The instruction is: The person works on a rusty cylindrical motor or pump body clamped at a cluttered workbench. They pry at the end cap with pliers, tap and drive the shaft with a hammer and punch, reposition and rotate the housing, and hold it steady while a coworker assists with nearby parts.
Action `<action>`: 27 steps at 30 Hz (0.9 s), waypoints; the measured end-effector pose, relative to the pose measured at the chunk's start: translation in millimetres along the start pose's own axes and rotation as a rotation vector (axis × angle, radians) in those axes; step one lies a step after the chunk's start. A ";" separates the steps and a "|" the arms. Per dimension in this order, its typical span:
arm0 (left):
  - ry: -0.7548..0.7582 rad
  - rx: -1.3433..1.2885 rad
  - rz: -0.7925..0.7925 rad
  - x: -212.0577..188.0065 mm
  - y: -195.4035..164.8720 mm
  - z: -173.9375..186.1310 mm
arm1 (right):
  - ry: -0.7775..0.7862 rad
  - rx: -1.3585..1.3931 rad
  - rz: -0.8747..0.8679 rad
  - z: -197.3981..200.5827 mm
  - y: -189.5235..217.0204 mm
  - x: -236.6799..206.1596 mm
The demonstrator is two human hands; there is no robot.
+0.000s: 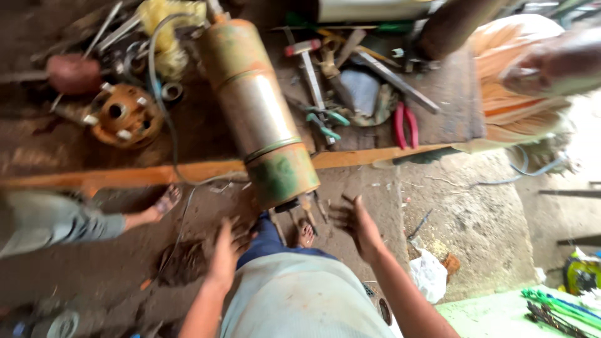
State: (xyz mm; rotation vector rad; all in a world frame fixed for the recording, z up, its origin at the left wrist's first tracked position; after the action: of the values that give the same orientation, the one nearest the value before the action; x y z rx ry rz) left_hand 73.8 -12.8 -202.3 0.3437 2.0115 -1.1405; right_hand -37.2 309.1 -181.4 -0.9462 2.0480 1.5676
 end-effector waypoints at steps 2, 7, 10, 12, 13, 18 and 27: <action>-0.031 -0.014 0.017 -5.7 -1.8 14.2 | -0.037 -0.036 -0.015 13.7 -14.6 -13.4; 0.029 -0.024 -0.021 1.0 -34.6 16.2 | -0.138 -0.065 0.058 19.6 -27.9 -50.7; 0.105 0.055 -0.145 11.8 -73.4 3.6 | -0.175 -0.103 0.122 2.5 -25.4 -63.9; 0.143 0.160 -0.203 21.3 -102.7 -7.1 | -0.200 -0.117 0.181 -15.6 -22.2 -64.1; 0.157 0.213 -0.228 23.0 -117.0 -9.3 | -0.220 -0.118 0.215 -25.0 -21.5 -64.5; 0.360 0.374 -0.447 29.6 -189.3 -12.8 | -0.383 0.059 0.288 -67.1 -21.2 -48.1; 0.449 0.656 -0.667 37.2 -302.1 -12.9 | -0.478 0.203 0.716 -128.0 -24.6 -53.6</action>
State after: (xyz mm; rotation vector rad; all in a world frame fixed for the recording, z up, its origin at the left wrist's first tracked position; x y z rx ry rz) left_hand -127.9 -176.6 -43.2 0.2674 2.1382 -2.3286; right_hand 29.3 198.6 -124.7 0.2725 2.2184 1.6336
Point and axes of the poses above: each hand's wrist, its own x-axis towards the middle knuckle, its own z-axis out of the back of the hand, y = z × x, the point moved 5 cm from there along x, towards the middle knuckle, and after that the axes turned 3 degrees about y, right-handed, at the moved point
